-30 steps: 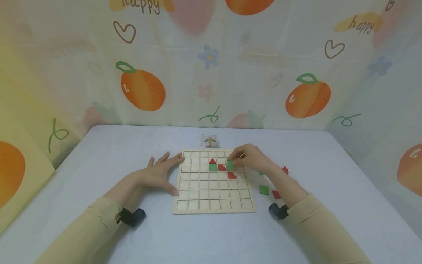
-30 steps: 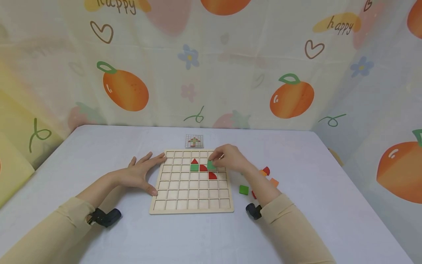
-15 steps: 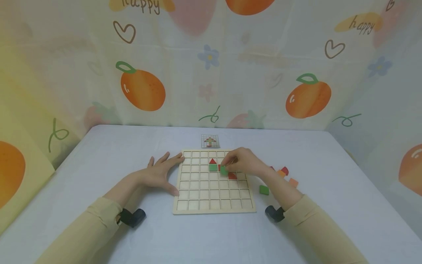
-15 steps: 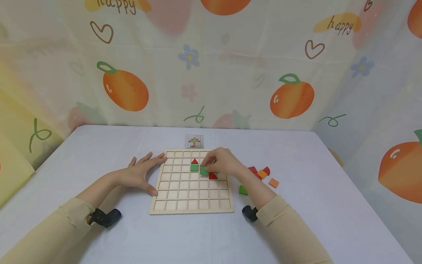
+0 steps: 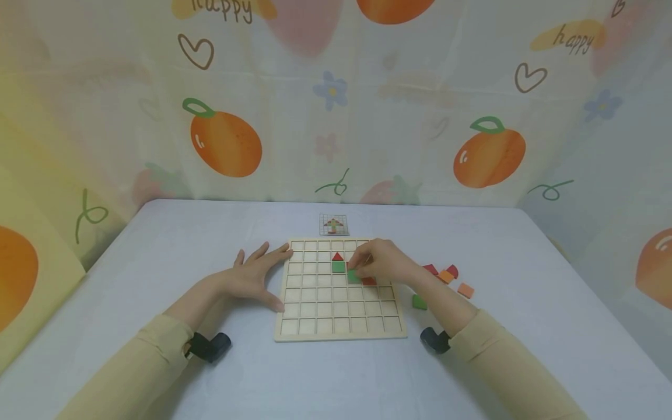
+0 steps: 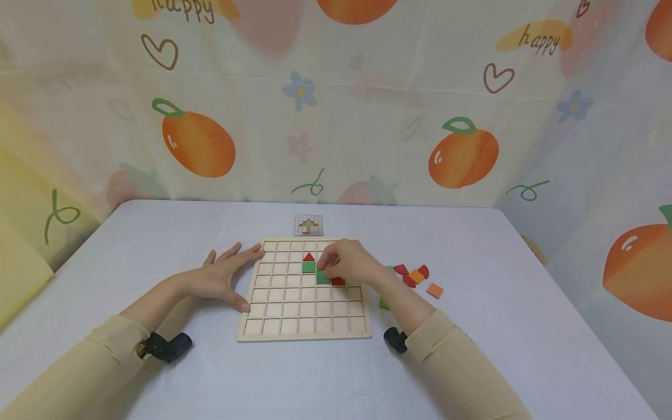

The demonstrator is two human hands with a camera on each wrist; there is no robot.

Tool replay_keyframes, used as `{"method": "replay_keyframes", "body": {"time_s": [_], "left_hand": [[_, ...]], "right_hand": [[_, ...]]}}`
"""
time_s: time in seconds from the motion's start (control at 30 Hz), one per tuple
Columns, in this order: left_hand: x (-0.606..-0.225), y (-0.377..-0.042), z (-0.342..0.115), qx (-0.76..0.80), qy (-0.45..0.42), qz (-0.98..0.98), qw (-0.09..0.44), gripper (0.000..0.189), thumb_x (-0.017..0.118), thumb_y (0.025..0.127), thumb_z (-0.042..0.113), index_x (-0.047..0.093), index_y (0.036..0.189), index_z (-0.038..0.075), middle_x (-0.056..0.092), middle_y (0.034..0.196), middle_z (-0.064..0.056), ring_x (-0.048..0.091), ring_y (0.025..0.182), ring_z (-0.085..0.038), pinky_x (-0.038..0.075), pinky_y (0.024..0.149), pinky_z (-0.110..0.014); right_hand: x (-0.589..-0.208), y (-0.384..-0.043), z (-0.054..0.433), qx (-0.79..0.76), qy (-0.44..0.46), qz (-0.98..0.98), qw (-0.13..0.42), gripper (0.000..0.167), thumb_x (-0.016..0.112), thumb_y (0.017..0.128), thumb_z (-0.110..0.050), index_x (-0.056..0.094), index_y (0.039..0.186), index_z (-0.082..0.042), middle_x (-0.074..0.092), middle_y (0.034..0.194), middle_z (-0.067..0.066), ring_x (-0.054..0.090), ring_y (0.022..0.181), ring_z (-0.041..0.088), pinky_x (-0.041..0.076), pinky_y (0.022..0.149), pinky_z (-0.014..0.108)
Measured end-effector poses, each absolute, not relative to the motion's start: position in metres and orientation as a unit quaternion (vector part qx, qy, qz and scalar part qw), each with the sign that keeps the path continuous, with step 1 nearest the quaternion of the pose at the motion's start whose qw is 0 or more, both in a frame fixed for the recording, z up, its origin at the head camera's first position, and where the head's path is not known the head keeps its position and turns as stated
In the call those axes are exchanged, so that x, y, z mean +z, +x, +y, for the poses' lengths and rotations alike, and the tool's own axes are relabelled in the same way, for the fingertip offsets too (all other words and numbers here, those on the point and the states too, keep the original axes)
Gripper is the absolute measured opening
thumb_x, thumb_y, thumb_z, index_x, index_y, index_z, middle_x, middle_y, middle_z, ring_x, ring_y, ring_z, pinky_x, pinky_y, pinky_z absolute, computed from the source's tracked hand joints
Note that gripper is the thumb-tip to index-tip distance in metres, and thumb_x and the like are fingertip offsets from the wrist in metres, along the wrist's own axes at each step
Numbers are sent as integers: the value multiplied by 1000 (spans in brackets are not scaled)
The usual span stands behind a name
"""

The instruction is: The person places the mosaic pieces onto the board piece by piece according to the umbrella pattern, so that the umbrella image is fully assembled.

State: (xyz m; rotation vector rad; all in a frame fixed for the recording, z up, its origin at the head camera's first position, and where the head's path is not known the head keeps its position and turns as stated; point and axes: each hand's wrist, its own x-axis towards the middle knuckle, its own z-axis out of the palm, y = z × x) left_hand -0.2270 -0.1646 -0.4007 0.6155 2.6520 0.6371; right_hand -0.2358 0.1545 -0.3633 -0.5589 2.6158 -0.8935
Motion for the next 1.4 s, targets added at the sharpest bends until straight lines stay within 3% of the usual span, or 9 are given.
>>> {"method": "replay_keyframes", "body": {"time_s": [0.3, 1.4], "left_hand": [[-401, -227, -165, 221, 217, 935, 171, 120, 85, 62, 59, 22, 158, 22, 10, 170, 0, -4, 155, -42, -11, 111, -78], [-401, -227, -164, 223, 217, 935, 168, 121, 85, 62, 59, 23, 158, 22, 11, 170, -1, -4, 155, -43, -11, 111, -78]], "right_hand": [[-366, -237, 153, -295, -196, 921, 160, 11, 73, 86, -9, 76, 91, -19, 72, 84, -5, 59, 83, 12, 48, 87, 31], [-364, -234, 153, -286, -199, 924, 158, 14, 74, 86, -9, 77, 95, -19, 76, 90, -7, 64, 85, 7, 52, 90, 31]]}}
